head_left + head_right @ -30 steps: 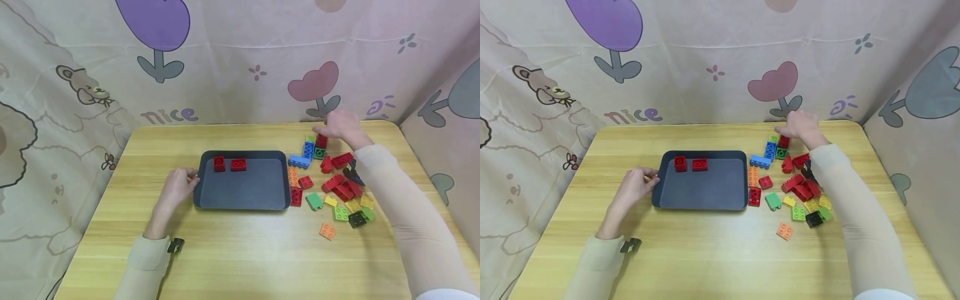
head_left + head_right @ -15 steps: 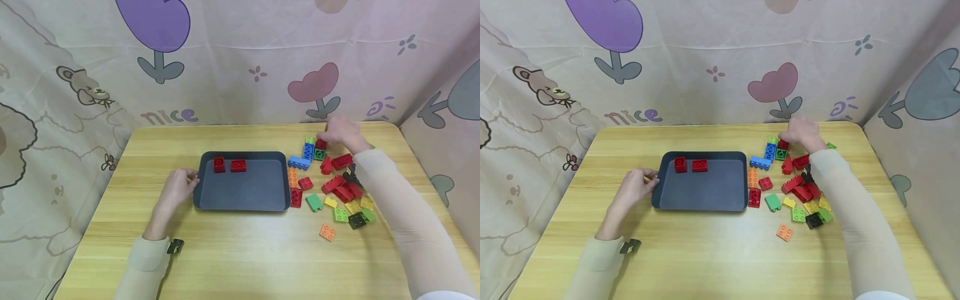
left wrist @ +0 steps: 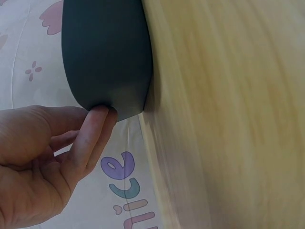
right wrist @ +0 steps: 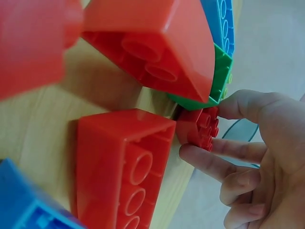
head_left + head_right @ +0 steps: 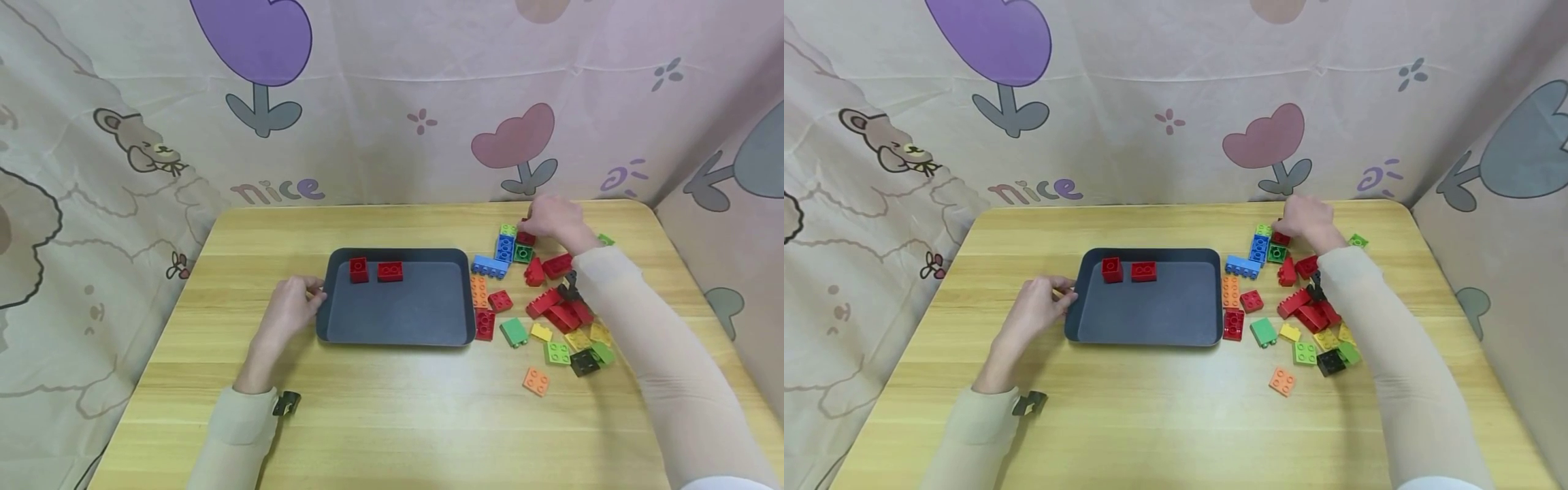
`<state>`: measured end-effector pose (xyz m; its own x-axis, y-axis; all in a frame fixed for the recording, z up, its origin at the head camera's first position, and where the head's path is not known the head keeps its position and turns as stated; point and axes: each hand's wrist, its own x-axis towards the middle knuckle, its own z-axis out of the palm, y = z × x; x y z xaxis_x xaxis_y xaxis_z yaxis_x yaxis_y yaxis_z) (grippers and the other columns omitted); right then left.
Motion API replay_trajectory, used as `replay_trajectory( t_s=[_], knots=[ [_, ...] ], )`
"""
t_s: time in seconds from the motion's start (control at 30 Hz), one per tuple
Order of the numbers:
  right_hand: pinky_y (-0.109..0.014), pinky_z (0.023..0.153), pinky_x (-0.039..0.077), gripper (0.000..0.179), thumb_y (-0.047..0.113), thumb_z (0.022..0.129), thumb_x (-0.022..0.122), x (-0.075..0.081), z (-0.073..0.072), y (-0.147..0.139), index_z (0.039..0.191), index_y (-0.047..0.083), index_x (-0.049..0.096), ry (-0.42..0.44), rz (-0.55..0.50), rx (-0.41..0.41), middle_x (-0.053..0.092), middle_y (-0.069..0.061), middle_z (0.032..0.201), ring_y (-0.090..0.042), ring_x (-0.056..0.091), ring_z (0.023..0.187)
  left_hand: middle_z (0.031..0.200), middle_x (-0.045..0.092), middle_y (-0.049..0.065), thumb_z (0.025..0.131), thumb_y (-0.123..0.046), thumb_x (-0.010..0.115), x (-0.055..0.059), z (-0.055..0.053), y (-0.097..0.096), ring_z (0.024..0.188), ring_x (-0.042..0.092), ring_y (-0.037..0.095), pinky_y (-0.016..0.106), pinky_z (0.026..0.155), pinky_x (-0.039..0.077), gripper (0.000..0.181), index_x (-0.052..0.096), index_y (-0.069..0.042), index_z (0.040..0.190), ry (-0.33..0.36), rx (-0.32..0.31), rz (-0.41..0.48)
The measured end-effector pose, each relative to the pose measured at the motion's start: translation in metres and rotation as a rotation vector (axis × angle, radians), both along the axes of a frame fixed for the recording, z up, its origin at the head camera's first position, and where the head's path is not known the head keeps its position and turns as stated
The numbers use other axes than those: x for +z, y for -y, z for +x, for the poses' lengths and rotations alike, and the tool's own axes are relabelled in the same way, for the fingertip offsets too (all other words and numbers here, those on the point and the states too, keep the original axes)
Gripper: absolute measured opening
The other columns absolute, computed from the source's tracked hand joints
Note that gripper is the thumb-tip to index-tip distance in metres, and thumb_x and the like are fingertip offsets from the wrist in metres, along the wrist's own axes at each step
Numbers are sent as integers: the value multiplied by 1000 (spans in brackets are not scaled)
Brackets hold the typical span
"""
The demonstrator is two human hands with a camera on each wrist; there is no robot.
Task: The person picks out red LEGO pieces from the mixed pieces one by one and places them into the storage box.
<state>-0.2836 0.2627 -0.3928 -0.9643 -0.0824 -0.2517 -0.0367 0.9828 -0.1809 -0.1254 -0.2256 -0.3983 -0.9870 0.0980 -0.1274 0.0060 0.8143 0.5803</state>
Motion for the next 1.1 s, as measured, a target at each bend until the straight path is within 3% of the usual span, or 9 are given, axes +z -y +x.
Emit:
replay_trajectory(
  t_s=[0.27, 0.7, 0.87, 1.1],
  knots=[
    [-35, 63, 41, 37, 39, 93, 69, 0, -1, 6, 77, 6, 72, 4, -1, -53, 61, -8, 72, -28, 55, 77, 109, 76, 27, 100, 0, 65, 0, 0, 0, 72, 75, 20, 26, 59, 62, 30, 68, 12, 128, 3, 6, 4],
    [-34, 61, 41, 36, 40, 90, 72, 1, -4, 5, 77, 6, 71, 33, -15, -70, 62, -8, 73, -27, 55, 75, 109, 76, 26, 101, -1, 65, -1, 0, 0, 71, 74, 18, 26, 59, 62, 30, 68, 12, 128, 5, 4, 5],
    [-35, 60, 42, 32, 36, 91, 73, 5, -1, 1, 86, 5, 76, 9, -29, -37, 65, -9, 77, -27, 56, 77, 109, 76, 27, 100, -1, 66, 0, 0, 0, 71, 75, 19, 26, 59, 62, 30, 69, 12, 128, 3, 4, 0],
    [-42, 70, 50, 43, 36, 92, 75, 6, 3, -2, 119, 1, 75, -35, -61, 9, 72, -20, 109, -34, 59, 95, 110, 76, 26, 100, -1, 66, 0, 0, -1, 76, 76, 22, 26, 61, 63, 30, 69, 11, 128, 8, 12, -6]
  ],
)
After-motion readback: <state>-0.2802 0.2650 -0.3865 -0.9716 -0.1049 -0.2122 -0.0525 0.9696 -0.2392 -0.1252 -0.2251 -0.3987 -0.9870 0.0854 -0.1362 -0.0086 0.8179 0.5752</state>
